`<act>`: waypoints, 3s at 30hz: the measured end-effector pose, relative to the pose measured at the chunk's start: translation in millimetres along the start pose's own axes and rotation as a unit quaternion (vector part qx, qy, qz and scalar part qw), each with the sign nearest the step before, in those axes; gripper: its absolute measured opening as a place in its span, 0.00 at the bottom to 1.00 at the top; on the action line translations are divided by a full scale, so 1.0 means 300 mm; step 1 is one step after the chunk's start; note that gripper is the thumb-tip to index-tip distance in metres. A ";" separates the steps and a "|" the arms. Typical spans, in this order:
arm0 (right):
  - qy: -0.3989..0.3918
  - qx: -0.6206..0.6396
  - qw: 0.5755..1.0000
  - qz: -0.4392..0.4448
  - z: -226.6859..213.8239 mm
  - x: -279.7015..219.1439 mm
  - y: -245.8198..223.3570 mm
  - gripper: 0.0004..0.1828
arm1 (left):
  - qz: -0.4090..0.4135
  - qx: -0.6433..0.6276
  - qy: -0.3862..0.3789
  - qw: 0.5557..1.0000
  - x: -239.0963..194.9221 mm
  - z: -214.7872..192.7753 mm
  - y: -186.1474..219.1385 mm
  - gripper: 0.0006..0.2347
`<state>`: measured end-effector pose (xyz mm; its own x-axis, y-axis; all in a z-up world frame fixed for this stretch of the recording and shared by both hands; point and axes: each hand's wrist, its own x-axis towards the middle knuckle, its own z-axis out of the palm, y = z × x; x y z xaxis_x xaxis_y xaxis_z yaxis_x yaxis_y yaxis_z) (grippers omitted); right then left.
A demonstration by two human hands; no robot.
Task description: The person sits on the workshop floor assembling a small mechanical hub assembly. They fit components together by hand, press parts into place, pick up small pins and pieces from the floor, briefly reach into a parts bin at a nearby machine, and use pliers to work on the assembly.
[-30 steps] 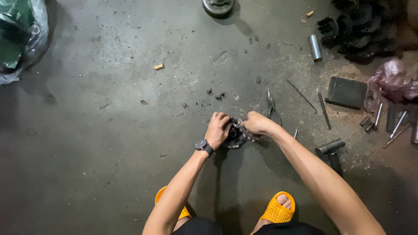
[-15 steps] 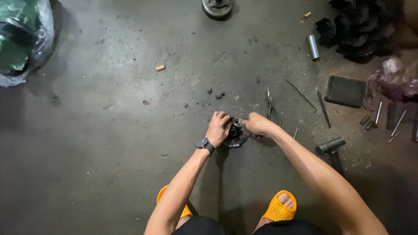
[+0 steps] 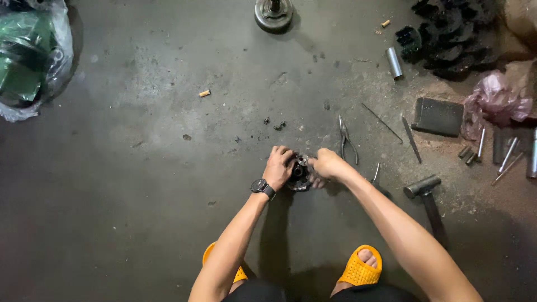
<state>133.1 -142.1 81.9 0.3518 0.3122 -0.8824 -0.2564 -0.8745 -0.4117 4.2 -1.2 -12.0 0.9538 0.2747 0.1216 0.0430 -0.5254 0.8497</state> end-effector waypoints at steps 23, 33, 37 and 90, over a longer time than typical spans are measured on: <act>-0.022 -0.050 0.998 -0.014 -0.048 0.112 0.051 0.20 | -0.004 -0.017 0.001 1.000 -0.004 -0.015 0.017 0.08; 0.003 -0.085 0.996 0.007 -0.023 0.084 0.064 0.24 | -0.003 0.002 -0.002 1.000 -0.005 -0.009 0.019 0.07; -0.013 -0.042 0.999 -0.015 -0.031 0.140 0.146 0.21 | -0.032 0.006 -0.025 0.999 -0.036 -0.002 0.019 0.09; 0.249 -0.345 0.904 -0.048 -0.075 0.333 0.201 0.14 | -0.057 0.279 -0.013 0.959 0.320 -0.170 -0.261 0.09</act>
<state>173.0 -172.1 -25.9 0.7487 0.3429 -0.5673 0.3582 -0.9294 -0.0890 77.4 107.5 -40.6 0.9406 0.3387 0.0248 0.2923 -0.8443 0.4491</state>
